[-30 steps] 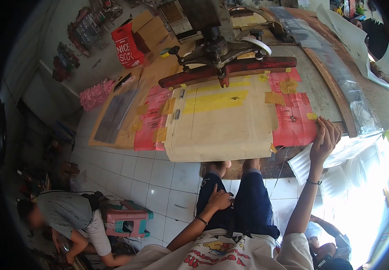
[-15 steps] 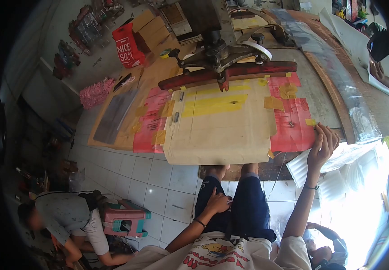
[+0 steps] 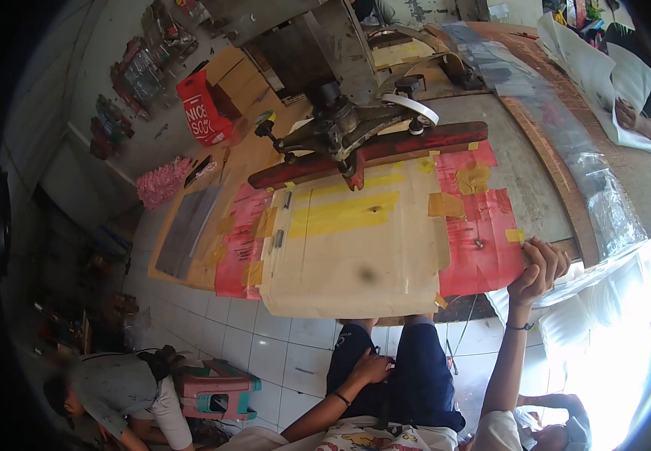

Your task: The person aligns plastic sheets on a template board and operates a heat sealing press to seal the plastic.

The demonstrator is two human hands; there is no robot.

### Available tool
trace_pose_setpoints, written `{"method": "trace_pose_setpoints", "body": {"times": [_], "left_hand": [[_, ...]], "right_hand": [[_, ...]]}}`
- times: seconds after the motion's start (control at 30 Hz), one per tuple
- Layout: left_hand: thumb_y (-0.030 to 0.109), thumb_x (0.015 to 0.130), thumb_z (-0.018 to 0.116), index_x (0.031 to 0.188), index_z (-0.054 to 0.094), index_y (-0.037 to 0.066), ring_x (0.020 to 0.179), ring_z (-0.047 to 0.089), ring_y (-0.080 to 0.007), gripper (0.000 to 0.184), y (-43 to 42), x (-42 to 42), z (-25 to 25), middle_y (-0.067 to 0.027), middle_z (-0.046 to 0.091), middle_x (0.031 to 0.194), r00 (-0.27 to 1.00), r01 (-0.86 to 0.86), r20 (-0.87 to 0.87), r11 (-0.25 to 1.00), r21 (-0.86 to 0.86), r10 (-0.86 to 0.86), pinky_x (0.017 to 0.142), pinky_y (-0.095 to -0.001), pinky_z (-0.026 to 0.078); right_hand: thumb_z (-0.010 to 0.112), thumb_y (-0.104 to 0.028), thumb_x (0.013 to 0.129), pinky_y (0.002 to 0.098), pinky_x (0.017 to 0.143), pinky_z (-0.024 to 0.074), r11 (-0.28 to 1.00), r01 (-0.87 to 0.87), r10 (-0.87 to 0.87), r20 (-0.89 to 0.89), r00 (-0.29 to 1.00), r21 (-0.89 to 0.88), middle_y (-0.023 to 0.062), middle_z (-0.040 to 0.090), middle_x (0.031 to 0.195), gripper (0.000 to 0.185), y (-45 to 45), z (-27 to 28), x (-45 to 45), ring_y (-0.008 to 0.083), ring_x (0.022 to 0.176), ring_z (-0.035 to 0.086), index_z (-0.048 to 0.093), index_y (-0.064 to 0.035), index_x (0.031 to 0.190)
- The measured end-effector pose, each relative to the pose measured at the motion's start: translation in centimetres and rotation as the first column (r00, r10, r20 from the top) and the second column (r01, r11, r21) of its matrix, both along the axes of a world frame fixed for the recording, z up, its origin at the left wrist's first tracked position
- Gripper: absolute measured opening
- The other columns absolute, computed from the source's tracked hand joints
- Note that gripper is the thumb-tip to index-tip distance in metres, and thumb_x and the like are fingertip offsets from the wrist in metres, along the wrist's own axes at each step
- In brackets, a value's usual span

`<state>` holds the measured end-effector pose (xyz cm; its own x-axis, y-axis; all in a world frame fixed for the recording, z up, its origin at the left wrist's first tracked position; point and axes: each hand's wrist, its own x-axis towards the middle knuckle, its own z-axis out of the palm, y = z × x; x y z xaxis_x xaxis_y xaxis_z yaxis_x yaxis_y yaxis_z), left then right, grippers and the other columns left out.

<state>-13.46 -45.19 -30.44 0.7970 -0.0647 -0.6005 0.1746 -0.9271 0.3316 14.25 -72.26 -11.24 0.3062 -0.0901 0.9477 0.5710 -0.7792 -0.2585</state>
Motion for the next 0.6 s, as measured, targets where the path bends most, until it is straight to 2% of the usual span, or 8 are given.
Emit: {"method": "trace_pose_setpoints", "body": {"times": [0.1,0.2,0.4,0.5,0.6], "left_hand": [[0.037,0.088,0.062,0.117,0.071,0.017,0.115,0.063,-0.0305,0.037,-0.3,-0.1,-1.0,-0.0148,0.07,0.115,1.0,-0.013,0.007,1.0,0.002,0.013,0.113,-0.0563,0.027],[0.03,0.09,0.057,0.122,0.065,0.017,0.119,0.061,-0.0298,0.035,-0.3,0.2,-1.1,-0.0129,0.068,0.119,0.998,0.066,-0.018,0.997,0.045,-0.065,0.11,-0.0603,0.029],[0.035,0.089,0.061,0.125,0.064,0.016,0.123,0.059,-0.0262,0.041,-1.0,0.3,-0.4,-0.0109,0.066,0.126,0.997,0.061,-0.047,0.998,0.016,-0.061,0.111,-0.0598,0.027],[0.037,0.09,0.059,0.121,0.069,0.02,0.121,0.06,-0.0281,0.036,-1.2,0.6,0.1,-0.0138,0.067,0.124,0.997,0.029,-0.076,1.0,0.003,-0.028,0.113,-0.0559,0.026],[0.036,0.09,0.059,0.12,0.07,0.02,0.119,0.061,-0.0279,0.036,-1.1,-0.1,-1.3,-0.0133,0.068,0.121,0.999,-0.005,0.04,1.0,0.016,0.005,0.113,-0.0551,0.026]], "right_hand": [[0.028,-0.033,0.105,0.0484,0.105,0.034,1.0,-0.004,0.004,0.016,1.0,0.006,0.0095,0.07,0.105,0.053,0.0,-0.2,0.1,0.0283,0.105,0.058,0.072,-0.0055,0.093],[0.026,-0.033,0.105,0.0492,0.105,0.034,1.0,-0.007,0.006,0.016,1.0,0.007,0.0103,0.07,0.106,0.054,-0.2,-0.8,0.3,0.0288,0.105,0.058,0.072,-0.005,0.096],[0.024,-0.032,0.104,0.0491,0.105,0.033,1.0,0.017,-0.017,0.032,0.999,0.012,0.0091,0.069,0.102,0.052,0.0,-0.6,0.5,0.0267,0.105,0.057,0.068,-0.0061,0.099],[0.023,-0.032,0.104,0.0489,0.106,0.0328,1.0,0.021,-0.022,0.044,0.999,0.003,0.0093,0.069,0.102,0.053,0.0,-0.7,0.7,0.0263,0.105,0.057,0.068,-0.0056,0.1],[0.023,-0.032,0.104,0.0486,0.106,0.0325,1.0,0.028,-0.028,0.056,0.998,0.005,0.0096,0.069,0.101,0.053,0.2,-0.4,0.6,0.0263,0.104,0.058,0.068,-0.0052,0.1]]}}
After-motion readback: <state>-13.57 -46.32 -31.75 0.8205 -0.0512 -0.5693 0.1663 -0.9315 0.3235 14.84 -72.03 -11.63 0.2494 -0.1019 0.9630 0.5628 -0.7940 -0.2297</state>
